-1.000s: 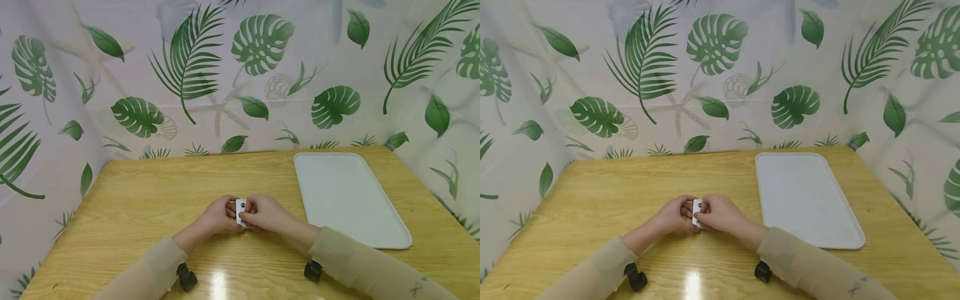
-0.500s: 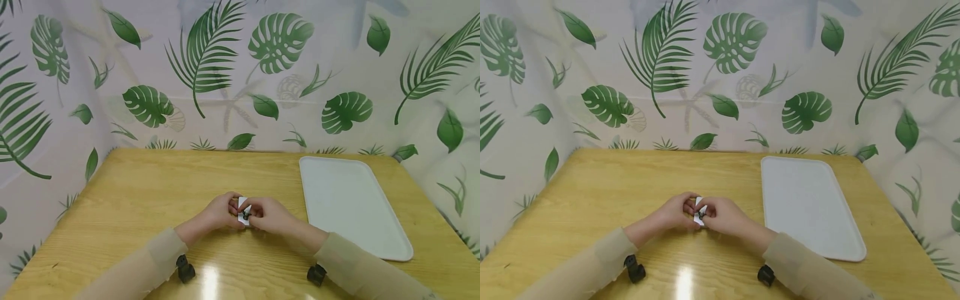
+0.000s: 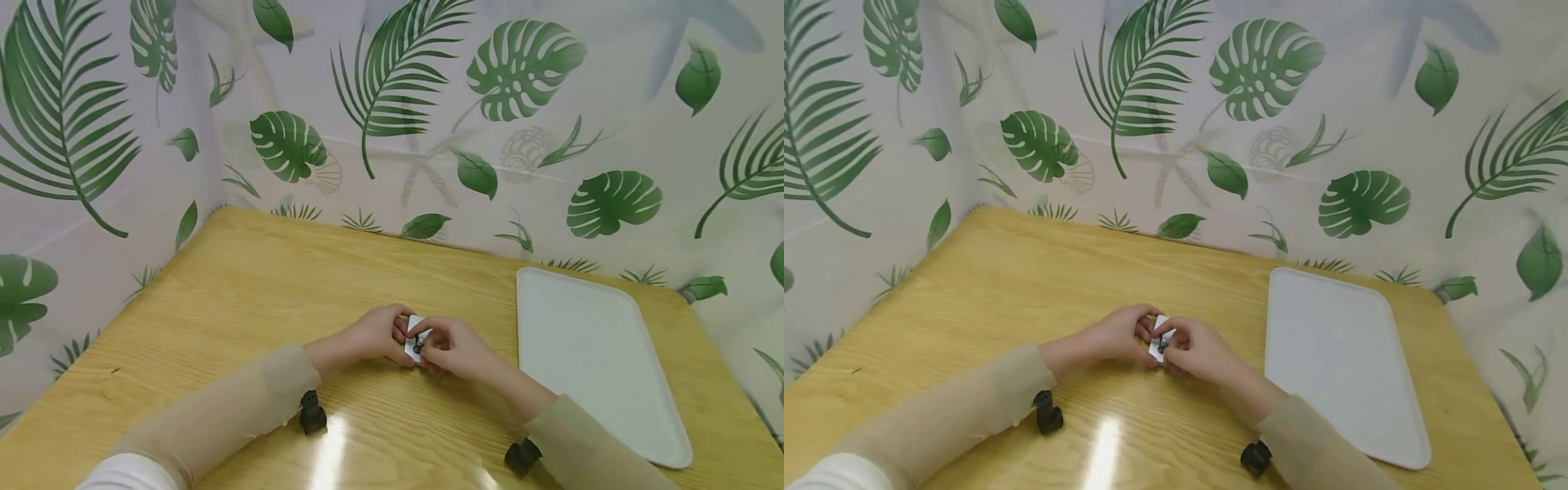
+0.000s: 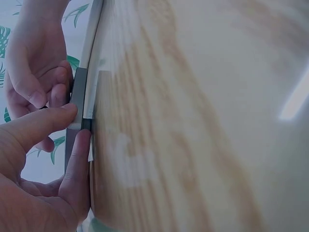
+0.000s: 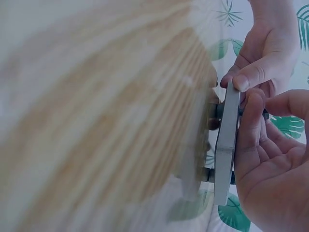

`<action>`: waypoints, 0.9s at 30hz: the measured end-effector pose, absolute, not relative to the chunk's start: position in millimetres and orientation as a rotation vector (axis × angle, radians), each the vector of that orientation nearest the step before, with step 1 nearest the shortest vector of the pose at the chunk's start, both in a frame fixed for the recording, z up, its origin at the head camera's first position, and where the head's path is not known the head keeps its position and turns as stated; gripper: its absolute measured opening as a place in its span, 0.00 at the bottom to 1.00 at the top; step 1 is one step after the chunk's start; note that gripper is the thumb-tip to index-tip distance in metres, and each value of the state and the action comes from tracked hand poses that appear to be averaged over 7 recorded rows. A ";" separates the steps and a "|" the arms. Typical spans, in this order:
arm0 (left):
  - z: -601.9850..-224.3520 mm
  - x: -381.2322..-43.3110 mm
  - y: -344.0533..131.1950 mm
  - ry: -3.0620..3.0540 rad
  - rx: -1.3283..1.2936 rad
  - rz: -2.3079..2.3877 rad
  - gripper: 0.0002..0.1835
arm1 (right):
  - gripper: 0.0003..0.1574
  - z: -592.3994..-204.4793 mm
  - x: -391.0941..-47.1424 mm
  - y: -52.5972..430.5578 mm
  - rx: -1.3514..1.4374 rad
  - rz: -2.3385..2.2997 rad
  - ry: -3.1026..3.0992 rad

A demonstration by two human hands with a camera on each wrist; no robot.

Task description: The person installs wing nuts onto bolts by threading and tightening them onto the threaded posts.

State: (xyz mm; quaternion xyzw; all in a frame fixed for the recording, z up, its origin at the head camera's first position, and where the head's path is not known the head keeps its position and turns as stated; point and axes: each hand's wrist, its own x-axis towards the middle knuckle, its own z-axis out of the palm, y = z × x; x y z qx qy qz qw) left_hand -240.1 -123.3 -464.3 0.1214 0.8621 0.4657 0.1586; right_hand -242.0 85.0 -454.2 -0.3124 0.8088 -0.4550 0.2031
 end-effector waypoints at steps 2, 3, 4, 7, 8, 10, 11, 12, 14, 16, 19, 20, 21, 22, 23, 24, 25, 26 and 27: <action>-463.9 -241.2 -118.9 2.453 0.342 1.342 0.46 | 0.18 -452.3 -240.4 88.7 -0.841 -1.276 2.268; -463.9 -241.4 -117.1 2.447 0.340 1.350 0.46 | 0.17 -451.5 -239.9 89.9 -0.827 -1.278 2.276; -463.7 -241.6 -115.8 2.445 0.335 1.354 0.46 | 0.16 -450.6 -239.5 90.9 -0.814 -1.272 2.291; -463.8 -242.0 -113.4 2.438 0.325 1.368 0.46 | 0.11 -449.0 -238.2 92.0 -0.781 -1.260 2.345; -463.6 -241.8 -113.0 2.435 0.328 1.371 0.46 | 0.10 -448.7 -237.6 91.8 -0.764 -1.258 2.363; -463.9 -240.5 -113.2 2.427 0.322 1.386 0.46 | 0.09 -448.5 -236.6 90.2 -0.740 -1.253 2.400; -464.0 -239.4 -113.5 2.422 0.315 1.396 0.46 | 0.09 -448.4 -236.0 89.1 -0.734 -1.250 2.413; -464.1 -238.2 -114.0 2.421 0.309 1.399 0.45 | 0.09 -448.6 -235.5 87.8 -0.730 -1.242 2.429; -465.3 -234.6 -115.9 2.420 0.285 1.417 0.45 | 0.09 -449.4 -234.5 84.0 -0.731 -1.213 2.457; -465.7 -231.4 -116.8 2.426 0.275 1.423 0.45 | 0.10 -450.2 -233.3 81.6 -0.733 -1.179 2.489; -465.0 -229.0 -115.5 2.429 0.278 1.418 0.44 | 0.10 -450.7 -231.3 81.5 -0.742 -1.114 2.571; -464.6 -228.8 -114.7 2.427 0.280 1.417 0.44 | 0.10 -450.6 -230.6 82.3 -0.753 -1.091 2.602; -464.0 -228.8 -113.9 2.430 0.289 1.412 0.44 | 0.09 -450.4 -230.0 83.5 -0.768 -1.070 2.628; -463.4 -229.1 -113.1 2.428 0.289 1.409 0.44 | 0.08 -450.0 -229.4 84.6 -0.789 -1.049 2.653; -463.2 -229.6 -112.2 2.426 0.285 1.408 0.44 | 0.07 -449.5 -228.9 85.9 -0.811 -1.026 2.677; -462.9 -230.2 -111.4 2.429 0.287 1.402 0.45 | 0.07 -449.0 -228.6 87.2 -0.832 -1.015 2.689; -462.6 -230.9 -110.9 2.430 0.290 1.398 0.45 | 0.08 -448.4 -228.6 88.4 -0.858 -1.005 2.694; -462.0 -231.5 -110.1 2.429 0.283 1.394 0.45 | 0.10 -448.0 -228.8 89.7 -0.884 -1.003 2.686; -461.6 -232.2 -109.4 2.432 0.283 1.389 0.45 | 0.13 -447.6 -229.1 91.1 -0.907 -1.006 2.675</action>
